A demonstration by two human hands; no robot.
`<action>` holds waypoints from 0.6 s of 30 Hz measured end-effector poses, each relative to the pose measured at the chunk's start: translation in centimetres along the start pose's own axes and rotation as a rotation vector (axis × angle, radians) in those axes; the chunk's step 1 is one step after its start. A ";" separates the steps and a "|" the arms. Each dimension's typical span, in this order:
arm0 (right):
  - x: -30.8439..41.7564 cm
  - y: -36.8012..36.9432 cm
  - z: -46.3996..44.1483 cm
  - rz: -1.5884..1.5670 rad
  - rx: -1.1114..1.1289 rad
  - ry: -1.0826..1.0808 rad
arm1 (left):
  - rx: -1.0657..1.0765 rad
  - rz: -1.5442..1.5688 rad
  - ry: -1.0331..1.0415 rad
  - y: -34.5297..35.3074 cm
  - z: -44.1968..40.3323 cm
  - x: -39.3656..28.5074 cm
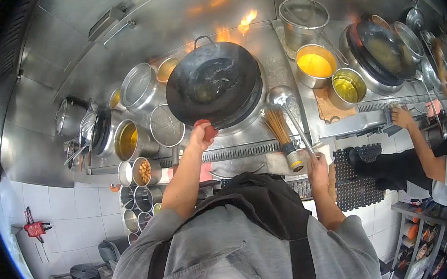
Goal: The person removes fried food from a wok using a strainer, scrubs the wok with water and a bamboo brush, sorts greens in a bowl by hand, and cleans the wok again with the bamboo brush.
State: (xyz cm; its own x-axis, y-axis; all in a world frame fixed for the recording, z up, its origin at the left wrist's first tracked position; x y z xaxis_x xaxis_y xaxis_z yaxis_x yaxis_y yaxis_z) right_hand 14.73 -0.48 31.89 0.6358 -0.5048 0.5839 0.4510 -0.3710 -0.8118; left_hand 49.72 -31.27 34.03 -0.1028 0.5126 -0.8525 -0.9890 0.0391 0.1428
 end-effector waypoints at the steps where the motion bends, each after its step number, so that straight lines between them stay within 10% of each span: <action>1: 1.6 0.6 -0.1 0.003 0.006 -0.001 | -0.015 0.085 0.026 0.3 0.4 0.3; 7: 5.4 6.9 -1.9 0.170 0.136 -0.083 | -0.137 0.212 0.131 -0.3 -0.2 1.2; 11: 3.9 4.4 -3.7 -0.634 0.548 0.582 | -0.290 0.237 0.339 -3.8 0.4 -0.4; 18: 19.8 -4.5 -8.6 -0.317 0.305 -0.017 | -0.199 0.295 0.286 -4.9 -0.4 -1.3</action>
State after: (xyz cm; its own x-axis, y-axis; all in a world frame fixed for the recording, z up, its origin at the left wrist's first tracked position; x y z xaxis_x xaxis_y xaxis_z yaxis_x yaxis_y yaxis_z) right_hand 19.93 -15.52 47.20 0.4448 -0.3895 0.8065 0.7885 -0.2568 -0.5589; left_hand 54.69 -32.45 34.18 -0.3810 0.2181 -0.8985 -0.9113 -0.2527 0.3251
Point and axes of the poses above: each hand's wrist, its own z-axis away from the middle knuckle, its own y-axis out of the palm, x = y × z, the point moved 5 cm from there along -z, towards the middle knuckle, and after that the axes turned 15 degrees about y, right-handed, at the moved point
